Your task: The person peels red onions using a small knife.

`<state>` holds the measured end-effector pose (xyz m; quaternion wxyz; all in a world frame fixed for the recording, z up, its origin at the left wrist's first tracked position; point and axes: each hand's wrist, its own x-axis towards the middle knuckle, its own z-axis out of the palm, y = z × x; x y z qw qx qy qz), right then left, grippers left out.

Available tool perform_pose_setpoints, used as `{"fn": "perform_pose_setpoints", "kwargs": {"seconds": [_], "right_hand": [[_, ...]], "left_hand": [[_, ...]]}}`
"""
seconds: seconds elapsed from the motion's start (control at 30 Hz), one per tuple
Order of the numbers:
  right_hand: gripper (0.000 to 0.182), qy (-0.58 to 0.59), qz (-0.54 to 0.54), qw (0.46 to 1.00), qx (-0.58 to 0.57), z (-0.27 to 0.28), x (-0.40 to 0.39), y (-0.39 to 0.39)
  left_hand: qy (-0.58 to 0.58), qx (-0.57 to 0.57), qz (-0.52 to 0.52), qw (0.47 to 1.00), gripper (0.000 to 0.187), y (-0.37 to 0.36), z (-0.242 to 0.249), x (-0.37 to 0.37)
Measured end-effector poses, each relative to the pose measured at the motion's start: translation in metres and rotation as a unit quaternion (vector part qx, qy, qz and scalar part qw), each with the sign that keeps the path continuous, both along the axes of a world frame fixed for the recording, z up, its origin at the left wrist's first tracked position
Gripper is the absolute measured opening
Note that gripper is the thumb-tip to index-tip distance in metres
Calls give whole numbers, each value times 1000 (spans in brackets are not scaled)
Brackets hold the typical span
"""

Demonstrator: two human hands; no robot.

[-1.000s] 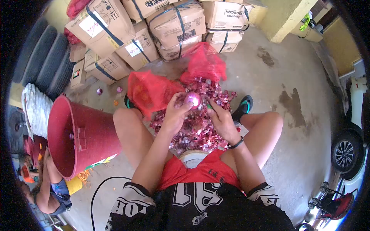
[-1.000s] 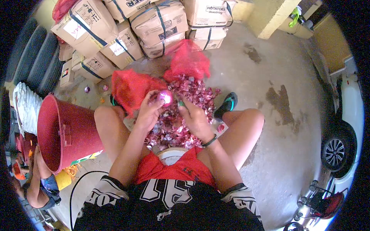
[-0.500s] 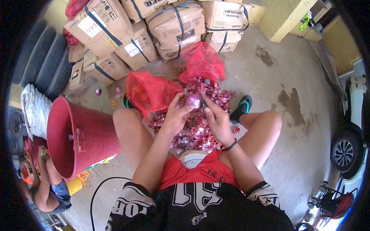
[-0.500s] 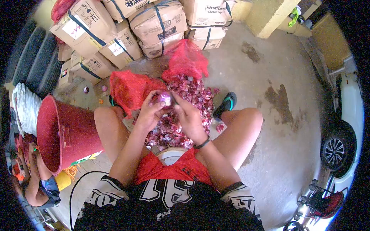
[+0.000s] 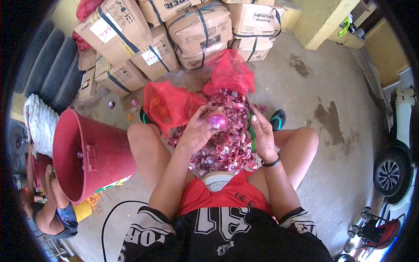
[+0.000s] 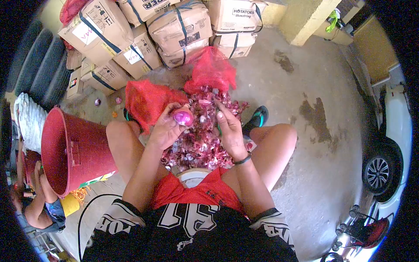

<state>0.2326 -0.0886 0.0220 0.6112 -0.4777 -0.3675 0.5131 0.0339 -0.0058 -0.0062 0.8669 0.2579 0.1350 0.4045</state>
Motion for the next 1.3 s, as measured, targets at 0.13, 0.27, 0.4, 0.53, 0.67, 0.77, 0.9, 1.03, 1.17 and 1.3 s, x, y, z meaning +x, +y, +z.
{"fn": "perform_pose_setpoints", "kwargs": {"seconds": [0.13, 0.27, 0.4, 0.53, 0.67, 0.77, 0.9, 1.03, 1.17, 1.3], "right_hand": [[50, -255, 32, 965, -59, -9, -8, -3], [56, -402, -23, 908, 115, -15, -31, 1], [56, -397, 19, 916, 64, 2, -41, -1], [55, -402, 11, 912, 86, 1, -42, 3], [52, -443, -4, 893, 85, -2, -43, 5], [49, -470, -6, 881, 45, 9, -44, 3], [45, -417, -26, 899, 131, -3, -38, 6], [41, -186, 19, 981, 51, -10, -33, 2], [43, -33, 52, 998, 19, -5, -29, 1], [46, 12, 30, 999, 16, 1, -20, 2]], "left_hand": [[-5, -40, 40, 998, 44, 0, -1, 4], [69, -12, 89, 994, 39, 0, -15, 8], [82, -18, 107, 991, 34, -3, -14, 13], [92, -38, 104, 990, 32, -4, -10, 13], [94, -30, 107, 989, 31, -3, -12, 14], [93, -16, 106, 990, 33, -2, -15, 15], [78, -15, 90, 993, 39, -4, -11, 17], [31, 2, 65, 997, 43, -3, -2, 14], [3, 5, 19, 1000, 50, -2, -3, 10], [-23, 27, -28, 999, 53, 0, -4, 1]]}}
